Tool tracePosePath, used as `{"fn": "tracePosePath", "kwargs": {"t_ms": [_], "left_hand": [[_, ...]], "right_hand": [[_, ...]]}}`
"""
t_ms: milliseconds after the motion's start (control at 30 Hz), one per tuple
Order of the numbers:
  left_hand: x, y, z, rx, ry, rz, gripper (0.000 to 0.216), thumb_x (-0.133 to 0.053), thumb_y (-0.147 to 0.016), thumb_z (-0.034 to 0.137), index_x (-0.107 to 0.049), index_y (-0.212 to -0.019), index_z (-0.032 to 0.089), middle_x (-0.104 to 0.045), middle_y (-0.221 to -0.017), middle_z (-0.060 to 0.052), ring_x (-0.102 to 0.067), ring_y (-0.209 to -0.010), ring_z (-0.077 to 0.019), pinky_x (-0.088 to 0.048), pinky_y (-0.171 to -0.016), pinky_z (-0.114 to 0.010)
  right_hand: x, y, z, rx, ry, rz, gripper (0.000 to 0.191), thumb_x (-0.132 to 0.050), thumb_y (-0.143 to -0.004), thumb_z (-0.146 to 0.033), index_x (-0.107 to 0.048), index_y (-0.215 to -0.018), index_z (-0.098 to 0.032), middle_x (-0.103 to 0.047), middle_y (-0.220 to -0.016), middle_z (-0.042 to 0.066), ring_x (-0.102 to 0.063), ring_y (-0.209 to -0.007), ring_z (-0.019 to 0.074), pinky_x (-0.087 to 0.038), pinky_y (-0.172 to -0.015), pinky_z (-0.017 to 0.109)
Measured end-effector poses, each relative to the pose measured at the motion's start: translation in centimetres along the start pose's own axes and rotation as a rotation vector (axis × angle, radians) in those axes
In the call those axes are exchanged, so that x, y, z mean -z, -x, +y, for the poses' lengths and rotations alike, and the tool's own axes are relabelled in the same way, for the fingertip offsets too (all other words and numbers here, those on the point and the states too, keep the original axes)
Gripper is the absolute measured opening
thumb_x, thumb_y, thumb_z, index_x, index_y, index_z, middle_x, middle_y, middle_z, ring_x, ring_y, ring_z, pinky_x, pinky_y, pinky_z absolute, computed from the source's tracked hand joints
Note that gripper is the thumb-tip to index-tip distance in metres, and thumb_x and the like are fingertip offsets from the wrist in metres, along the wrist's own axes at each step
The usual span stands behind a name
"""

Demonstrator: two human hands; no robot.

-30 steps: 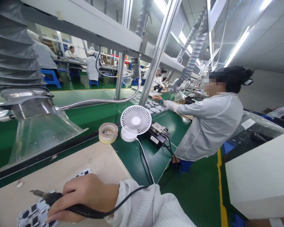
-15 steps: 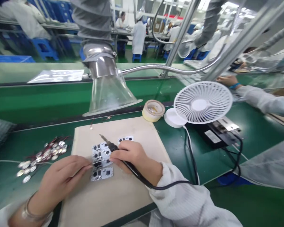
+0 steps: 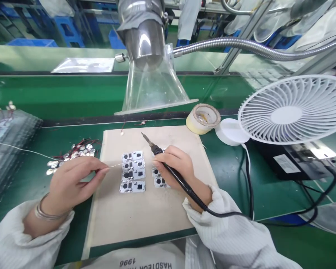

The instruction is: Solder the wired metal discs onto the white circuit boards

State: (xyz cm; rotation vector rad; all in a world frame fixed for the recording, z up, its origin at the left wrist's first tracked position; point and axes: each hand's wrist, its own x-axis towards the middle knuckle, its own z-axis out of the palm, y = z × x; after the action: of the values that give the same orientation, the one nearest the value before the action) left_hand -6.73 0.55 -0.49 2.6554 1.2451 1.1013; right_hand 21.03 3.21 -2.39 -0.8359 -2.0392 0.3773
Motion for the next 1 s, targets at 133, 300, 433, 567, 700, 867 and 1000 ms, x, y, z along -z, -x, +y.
{"fn": "tracePosePath", "kwargs": {"t_ms": [133, 300, 433, 567, 700, 867, 1000], "left_hand": [[-0.2, 0.0, 0.2, -0.013, 0.019, -0.012, 0.01, -0.058, -0.09, 0.015, -0.062, -0.082, 0.019, -0.069, -0.068, 0.0, -0.063, -0.057, -0.0129, -0.049, -0.054, -0.024], [-0.7, 0.4, 0.5, -0.039, 0.015, -0.003, 0.007, -0.059, -0.09, 0.015, -0.062, -0.084, 0.018, -0.069, -0.071, -0.001, -0.065, -0.06, -0.0141, -0.051, -0.057, -0.025], [-0.8, 0.5, 0.4, -0.045, 0.032, -0.022, 0.005, -0.061, -0.09, 0.013, -0.061, -0.085, 0.016, -0.069, -0.073, -0.002, -0.064, -0.061, -0.0141, -0.051, -0.057, -0.025], [-0.9, 0.6, 0.3, -0.052, 0.05, -0.014, 0.004, -0.061, -0.089, 0.012, -0.062, -0.09, 0.016, -0.07, -0.077, -0.003, -0.065, -0.065, -0.014, -0.052, -0.06, -0.025], [-1.0, 0.5, 0.6, -0.017, -0.009, 0.018, 0.008, -0.06, -0.09, 0.01, -0.064, -0.093, 0.016, -0.071, -0.082, -0.003, -0.066, -0.069, -0.0148, -0.052, -0.065, -0.026], [-0.3, 0.5, 0.2, 0.142, -0.101, 0.025, 0.008, -0.06, -0.09, 0.015, -0.063, -0.083, 0.017, -0.067, -0.073, -0.001, -0.063, -0.068, -0.0151, -0.049, -0.065, -0.027], [0.3, 0.9, -0.6, 0.222, -0.182, 0.008, 0.011, -0.06, -0.091, 0.019, -0.062, -0.08, 0.018, -0.06, -0.067, 0.002, -0.057, -0.062, -0.0139, -0.044, -0.061, -0.026]], "right_hand": [[-0.2, 0.1, -0.2, -0.061, 0.003, -0.032, 0.009, -0.06, -0.094, -0.02, -0.069, -0.095, -0.02, -0.062, -0.077, 0.001, -0.059, -0.067, 0.0116, -0.048, -0.06, 0.024], [-0.8, 0.4, -0.1, -0.022, 0.028, -0.1, 0.014, -0.059, -0.096, -0.024, -0.071, -0.102, -0.02, -0.062, -0.078, 0.002, -0.058, -0.067, 0.0111, -0.047, -0.059, 0.023], [-1.0, 0.4, -0.1, -0.025, 0.083, -0.135, 0.013, -0.06, -0.096, -0.025, -0.071, -0.099, -0.02, -0.061, -0.077, 0.001, -0.057, -0.065, 0.0105, -0.045, -0.058, 0.023], [-1.3, 0.5, -0.1, -0.018, 0.108, -0.146, 0.012, -0.06, -0.095, -0.023, -0.071, -0.091, -0.019, -0.061, -0.075, 0.002, -0.057, -0.064, 0.0109, -0.045, -0.057, 0.023], [-1.2, 0.5, 0.1, 0.031, 0.083, -0.121, 0.008, -0.061, -0.093, -0.019, -0.07, -0.093, -0.02, -0.062, -0.075, 0.001, -0.058, -0.063, 0.0112, -0.046, -0.056, 0.024], [-0.2, 0.3, -0.2, -0.111, -0.027, -0.041, 0.018, -0.061, -0.093, -0.019, -0.065, -0.11, -0.024, -0.07, -0.089, 0.003, -0.065, -0.076, 0.014, -0.053, -0.068, 0.028], [0.5, 0.1, -0.7, -0.377, -0.066, 0.096, 0.017, -0.069, -0.089, -0.031, -0.066, -0.103, -0.023, -0.07, -0.086, 0.003, -0.065, -0.068, 0.0138, -0.053, -0.057, 0.025]]}}
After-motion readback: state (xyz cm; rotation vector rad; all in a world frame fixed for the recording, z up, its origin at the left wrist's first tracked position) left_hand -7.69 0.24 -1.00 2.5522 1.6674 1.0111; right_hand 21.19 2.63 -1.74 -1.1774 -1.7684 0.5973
